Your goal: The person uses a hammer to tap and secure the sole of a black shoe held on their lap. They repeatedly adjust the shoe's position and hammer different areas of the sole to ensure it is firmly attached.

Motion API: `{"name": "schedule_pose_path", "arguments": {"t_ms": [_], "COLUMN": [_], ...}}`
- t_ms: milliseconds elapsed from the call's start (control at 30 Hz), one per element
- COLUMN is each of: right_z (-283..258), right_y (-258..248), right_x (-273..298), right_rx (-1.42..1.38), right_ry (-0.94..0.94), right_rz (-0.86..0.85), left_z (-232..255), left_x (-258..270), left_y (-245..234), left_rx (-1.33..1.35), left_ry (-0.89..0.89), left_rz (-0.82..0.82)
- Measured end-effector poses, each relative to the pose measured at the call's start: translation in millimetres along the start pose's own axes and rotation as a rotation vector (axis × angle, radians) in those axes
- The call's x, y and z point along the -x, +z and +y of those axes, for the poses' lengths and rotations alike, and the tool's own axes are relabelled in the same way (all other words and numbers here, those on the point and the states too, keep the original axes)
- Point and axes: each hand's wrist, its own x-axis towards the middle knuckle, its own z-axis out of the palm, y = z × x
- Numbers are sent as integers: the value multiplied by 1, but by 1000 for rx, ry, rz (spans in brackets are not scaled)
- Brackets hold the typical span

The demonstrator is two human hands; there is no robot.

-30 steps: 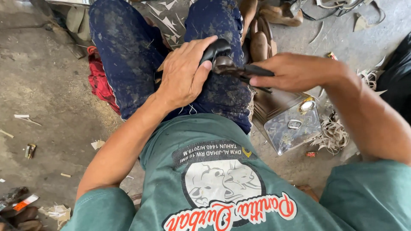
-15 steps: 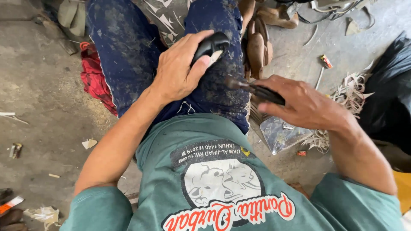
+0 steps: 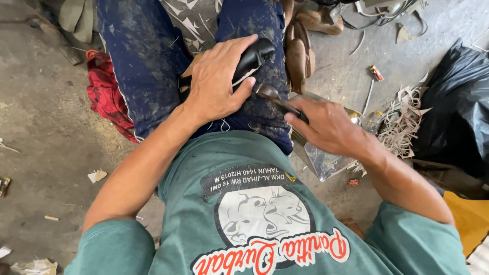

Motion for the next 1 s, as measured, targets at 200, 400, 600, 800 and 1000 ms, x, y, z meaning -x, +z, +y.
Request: {"name": "schedule_pose_path", "arguments": {"t_ms": [200,400,600,800,1000], "right_z": [-9,-6,-1,1,-2], "right_y": [-49,-92,-92,-73,-107], "right_x": [-30,-43,-30,-40,-67], "right_rx": [140,67,98,54,3], "right_ry": [-26,41,-26,-62,122], "right_rz": [-93,-420,-167,-289,-526], "left_z": [-2,-5,-5,-9,-6], "left_x": [3,4,0,-6,-3], "left_y": [5,1,-2,-9,-7], "left_rx": [-63,-42,-25,5,-10], "left_ry": [15,40,5,4,13], "left_rz": [-13,3,-24,-49,-30]}}
